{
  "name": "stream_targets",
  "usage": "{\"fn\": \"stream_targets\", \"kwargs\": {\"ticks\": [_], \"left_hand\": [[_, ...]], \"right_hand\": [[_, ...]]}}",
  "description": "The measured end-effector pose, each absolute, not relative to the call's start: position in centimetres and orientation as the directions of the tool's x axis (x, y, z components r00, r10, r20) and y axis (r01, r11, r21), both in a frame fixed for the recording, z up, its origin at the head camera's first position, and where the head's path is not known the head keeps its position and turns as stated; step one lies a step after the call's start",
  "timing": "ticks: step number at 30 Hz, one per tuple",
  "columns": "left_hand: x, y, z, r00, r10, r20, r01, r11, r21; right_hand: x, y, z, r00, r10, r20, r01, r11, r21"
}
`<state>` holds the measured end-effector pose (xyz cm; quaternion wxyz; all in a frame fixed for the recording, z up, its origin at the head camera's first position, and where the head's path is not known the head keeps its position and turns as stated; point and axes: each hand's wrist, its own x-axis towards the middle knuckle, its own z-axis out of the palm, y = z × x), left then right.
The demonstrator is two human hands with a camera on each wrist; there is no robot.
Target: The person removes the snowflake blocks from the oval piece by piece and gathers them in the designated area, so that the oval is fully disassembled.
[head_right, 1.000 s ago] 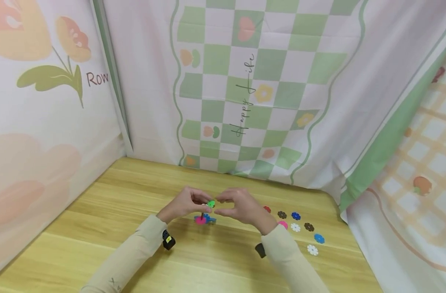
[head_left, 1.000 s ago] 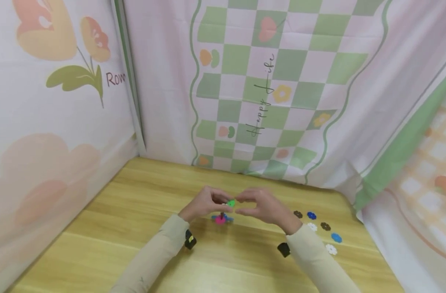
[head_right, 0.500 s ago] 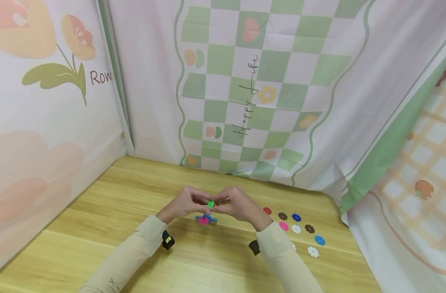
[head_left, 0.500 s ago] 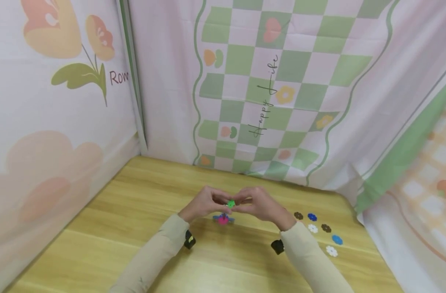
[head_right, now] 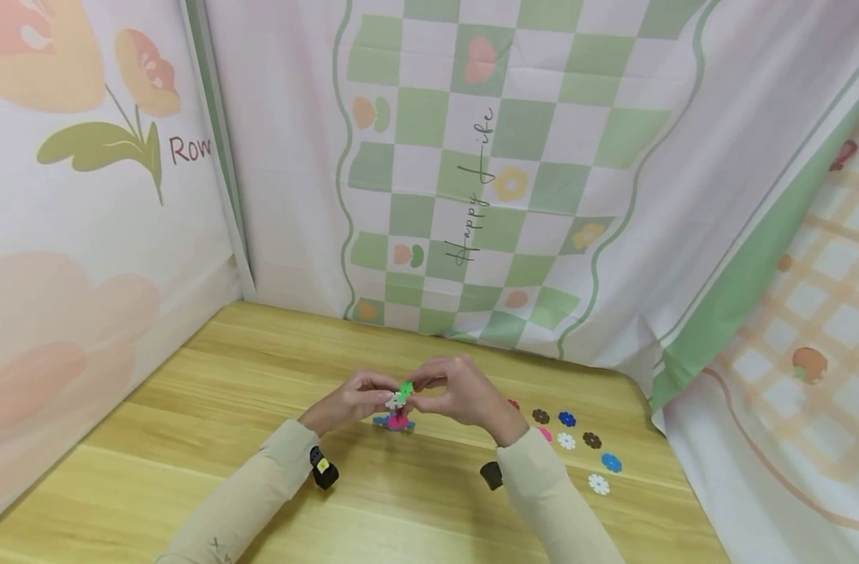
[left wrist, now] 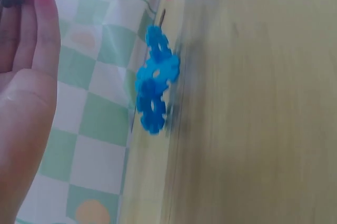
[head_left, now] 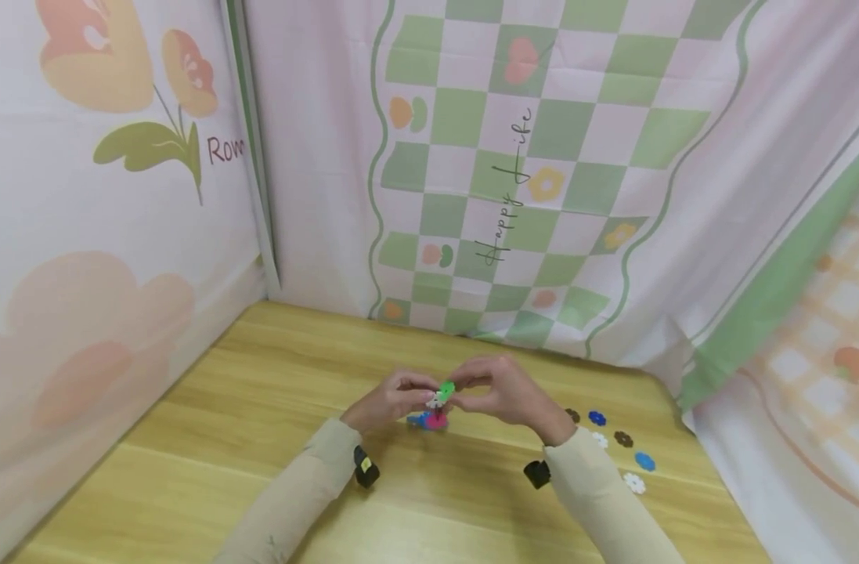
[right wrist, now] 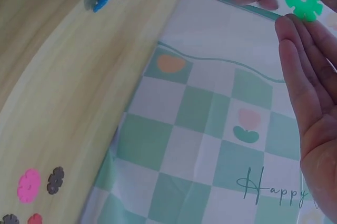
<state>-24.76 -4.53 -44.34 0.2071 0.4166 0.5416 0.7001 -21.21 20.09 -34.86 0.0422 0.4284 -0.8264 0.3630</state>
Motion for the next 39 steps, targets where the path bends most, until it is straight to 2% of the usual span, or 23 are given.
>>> {"fn": "stream_targets", "kwargs": {"ticks": [5, 9, 13, 22, 33, 39], "left_hand": [[-24.5, -4.5, -44.2, -0.573, 0.743, 0.345, 0.129, -0.334, 0.934], [-24.5, -4.6, -44.1, -0.591, 0.747, 0.304, 0.139, -0.277, 0.951], [-24.4, -4.7, -44.0, -0.602, 0.75, 0.272, 0.175, -0.208, 0.962], [-24.3, -4.5, -43.4, -0.62, 0.754, 0.216, 0.184, -0.128, 0.975], [-23.7, -4.5, -42.5, -0.657, 0.73, 0.187, 0.186, -0.084, 0.979], [-23.5, -3.2, -42.3, -0.666, 0.725, 0.175, 0.178, -0.074, 0.981]], "right_hand": [[-21.2, 20.2, -34.8, -0.612, -0.678, 0.407, -0.763, 0.372, -0.528], [-21.2, 20.3, -34.9, -0.565, -0.707, 0.426, -0.816, 0.403, -0.414], [-21.2, 20.1, -34.8, -0.539, -0.741, 0.401, -0.835, 0.405, -0.373], [-21.1, 19.6, -34.2, -0.555, -0.778, 0.293, -0.82, 0.451, -0.353], [-21.4, 19.9, -34.2, -0.474, -0.797, 0.374, -0.876, 0.381, -0.296], [-21.1, 21.3, -34.5, -0.482, -0.776, 0.407, -0.87, 0.368, -0.329]]}}
